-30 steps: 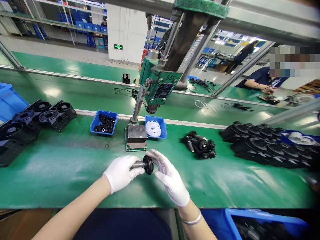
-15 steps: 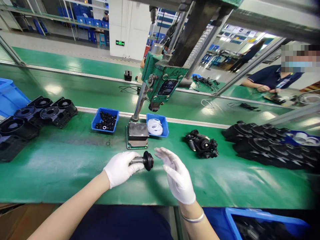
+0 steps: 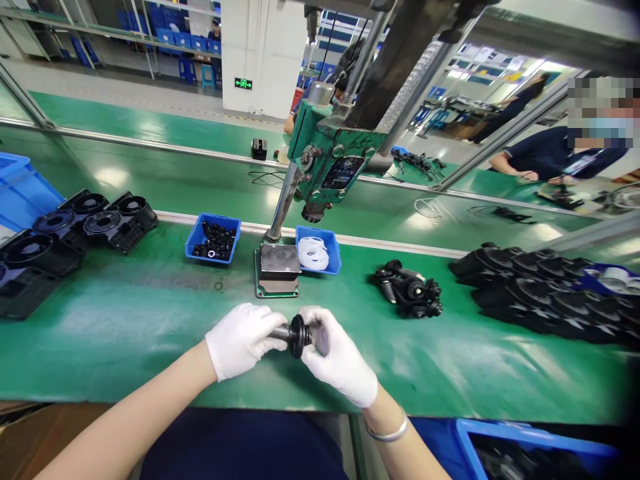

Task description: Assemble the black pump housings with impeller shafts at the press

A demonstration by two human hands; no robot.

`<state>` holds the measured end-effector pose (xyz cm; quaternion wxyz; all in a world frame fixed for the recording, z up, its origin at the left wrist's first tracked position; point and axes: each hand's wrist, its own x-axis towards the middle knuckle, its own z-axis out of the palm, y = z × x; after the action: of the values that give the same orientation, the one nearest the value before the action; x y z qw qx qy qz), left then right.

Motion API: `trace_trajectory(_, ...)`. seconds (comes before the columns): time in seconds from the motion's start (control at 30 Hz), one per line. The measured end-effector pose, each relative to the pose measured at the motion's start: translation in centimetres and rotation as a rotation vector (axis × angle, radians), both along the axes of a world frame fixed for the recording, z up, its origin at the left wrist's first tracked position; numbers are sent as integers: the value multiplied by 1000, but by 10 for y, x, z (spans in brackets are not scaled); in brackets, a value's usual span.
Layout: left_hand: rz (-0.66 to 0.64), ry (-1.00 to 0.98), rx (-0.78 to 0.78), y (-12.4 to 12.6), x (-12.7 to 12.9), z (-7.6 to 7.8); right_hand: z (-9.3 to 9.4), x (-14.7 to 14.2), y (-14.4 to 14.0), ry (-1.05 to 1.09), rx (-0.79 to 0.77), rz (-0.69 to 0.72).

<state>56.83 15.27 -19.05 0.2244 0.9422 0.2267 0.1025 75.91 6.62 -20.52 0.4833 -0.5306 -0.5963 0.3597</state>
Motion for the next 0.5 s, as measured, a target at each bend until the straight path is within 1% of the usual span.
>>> trace_trajectory(0.1, -36, -2, 84, 3, 1, 0, 6, -2, 3, -67, 27, 6)
trace_trajectory(0.2, -39, -24, 146, 8, 0, 1, 11, -4, 8, -111, 64, -10)
trace_trajectory(0.33, -24, 49, 153, 12, 0, 6, 10, -6, 18, -151, 119, -48)
trace_trajectory(0.4, 29, 138, 151, 10, 4, 7, 8, -9, 25, -207, 127, -50)
trace_trajectory(0.5, 216, 281, 172, 8, 15, 7, 5, -19, 35, -311, 156, -16)
